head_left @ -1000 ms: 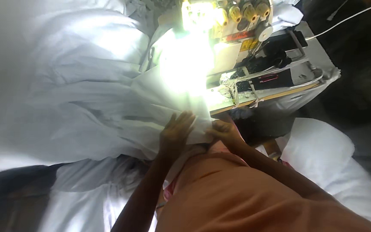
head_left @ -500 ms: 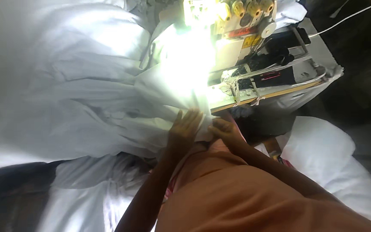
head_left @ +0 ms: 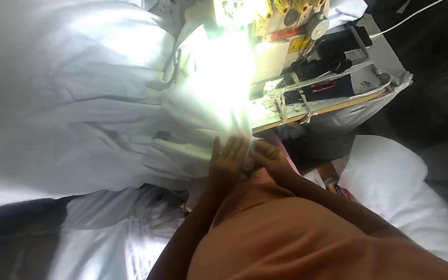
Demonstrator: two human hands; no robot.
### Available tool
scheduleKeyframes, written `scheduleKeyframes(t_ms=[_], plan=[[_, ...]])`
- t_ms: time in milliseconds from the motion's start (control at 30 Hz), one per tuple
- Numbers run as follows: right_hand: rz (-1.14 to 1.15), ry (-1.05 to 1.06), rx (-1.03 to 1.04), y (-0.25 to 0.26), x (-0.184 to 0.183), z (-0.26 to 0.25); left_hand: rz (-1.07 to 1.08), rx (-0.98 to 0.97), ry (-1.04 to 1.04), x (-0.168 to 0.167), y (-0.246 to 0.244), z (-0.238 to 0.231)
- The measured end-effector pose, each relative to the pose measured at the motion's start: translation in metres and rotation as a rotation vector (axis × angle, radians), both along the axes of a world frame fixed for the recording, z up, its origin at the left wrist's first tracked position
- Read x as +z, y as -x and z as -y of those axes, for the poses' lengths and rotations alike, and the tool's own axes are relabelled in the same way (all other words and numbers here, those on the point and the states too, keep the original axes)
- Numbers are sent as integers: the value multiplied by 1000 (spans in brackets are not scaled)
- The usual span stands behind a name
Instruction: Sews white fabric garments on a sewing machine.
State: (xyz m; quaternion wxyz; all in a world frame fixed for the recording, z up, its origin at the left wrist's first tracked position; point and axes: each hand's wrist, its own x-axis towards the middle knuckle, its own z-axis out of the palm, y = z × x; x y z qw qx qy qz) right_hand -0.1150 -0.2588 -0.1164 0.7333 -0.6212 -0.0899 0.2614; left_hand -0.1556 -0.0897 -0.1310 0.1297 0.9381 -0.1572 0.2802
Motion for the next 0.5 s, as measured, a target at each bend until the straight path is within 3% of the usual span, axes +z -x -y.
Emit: scheduleKeyframes(t_ms=[500], plan=[[-6,26,-3,1,4,1,25,39,-17,5,3,7]])
